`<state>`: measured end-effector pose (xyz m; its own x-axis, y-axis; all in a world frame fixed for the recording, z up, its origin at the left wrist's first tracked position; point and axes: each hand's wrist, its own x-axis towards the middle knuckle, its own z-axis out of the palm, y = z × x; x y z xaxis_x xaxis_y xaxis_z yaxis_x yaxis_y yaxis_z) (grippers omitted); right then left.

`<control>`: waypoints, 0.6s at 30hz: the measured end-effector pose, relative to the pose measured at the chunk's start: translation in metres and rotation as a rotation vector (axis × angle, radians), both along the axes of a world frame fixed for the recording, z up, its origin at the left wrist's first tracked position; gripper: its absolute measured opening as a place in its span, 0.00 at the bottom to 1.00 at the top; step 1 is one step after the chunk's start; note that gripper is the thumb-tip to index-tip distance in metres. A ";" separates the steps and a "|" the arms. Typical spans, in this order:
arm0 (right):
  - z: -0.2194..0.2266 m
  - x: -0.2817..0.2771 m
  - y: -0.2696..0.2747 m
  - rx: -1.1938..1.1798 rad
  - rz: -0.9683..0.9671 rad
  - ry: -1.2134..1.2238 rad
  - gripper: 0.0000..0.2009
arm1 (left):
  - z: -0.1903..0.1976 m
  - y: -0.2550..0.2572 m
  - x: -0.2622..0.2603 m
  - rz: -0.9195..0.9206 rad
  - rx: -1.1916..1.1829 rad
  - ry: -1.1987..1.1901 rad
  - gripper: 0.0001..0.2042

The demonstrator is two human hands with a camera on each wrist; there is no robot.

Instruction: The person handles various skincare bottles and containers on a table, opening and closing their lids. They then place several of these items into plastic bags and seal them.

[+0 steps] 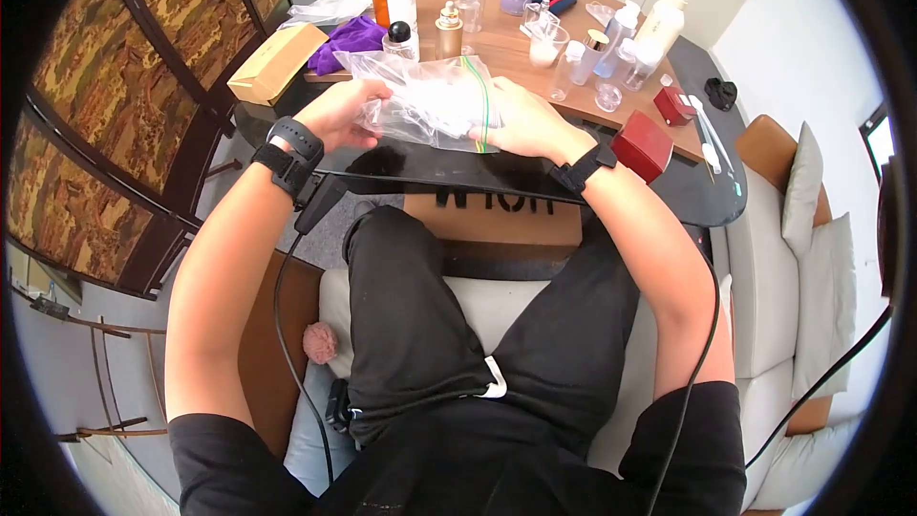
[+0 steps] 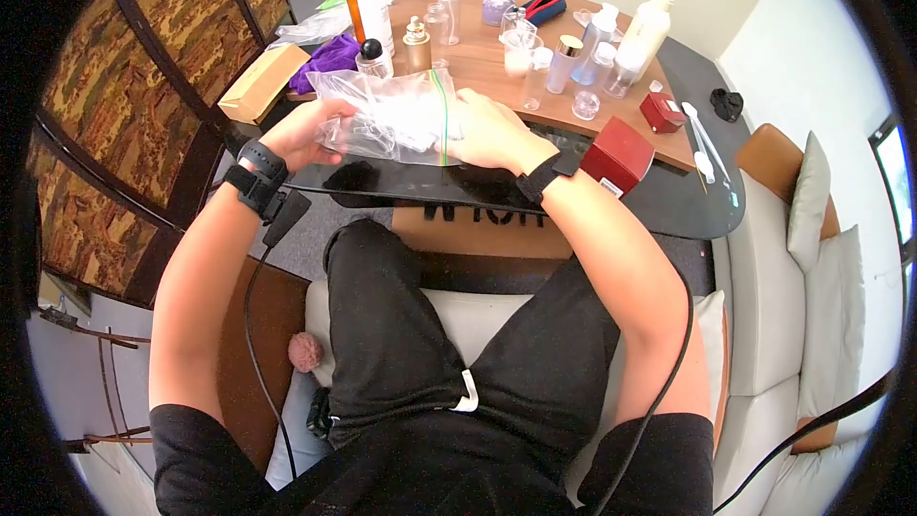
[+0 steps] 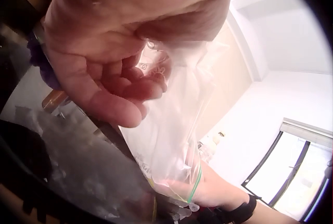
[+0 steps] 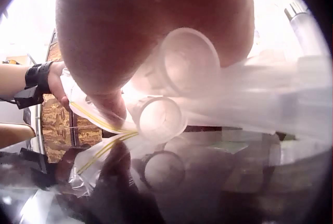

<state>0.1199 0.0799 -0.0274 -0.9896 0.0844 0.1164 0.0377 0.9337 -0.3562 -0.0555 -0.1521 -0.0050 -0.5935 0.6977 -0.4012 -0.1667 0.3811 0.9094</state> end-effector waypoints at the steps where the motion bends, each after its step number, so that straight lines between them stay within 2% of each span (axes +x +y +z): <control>1: -0.003 0.000 0.002 0.005 0.010 0.011 0.36 | 0.004 -0.002 0.001 0.000 0.023 0.003 0.12; 4: -0.013 0.001 0.004 -0.012 0.031 0.137 0.35 | 0.017 -0.010 0.006 -0.005 0.089 0.010 0.13; 9: -0.014 0.005 0.009 0.108 0.052 0.117 0.35 | 0.022 -0.013 -0.012 -0.043 0.055 0.102 0.20; 12: -0.015 0.008 0.008 0.217 0.085 0.205 0.35 | 0.020 -0.011 -0.006 -0.027 0.032 0.123 0.17; 15: -0.014 0.017 0.004 0.287 0.087 0.250 0.36 | 0.022 -0.009 0.003 -0.090 0.114 0.134 0.15; 18: -0.020 0.026 -0.005 0.311 0.000 0.188 0.38 | 0.023 -0.003 0.019 -0.082 0.330 0.102 0.14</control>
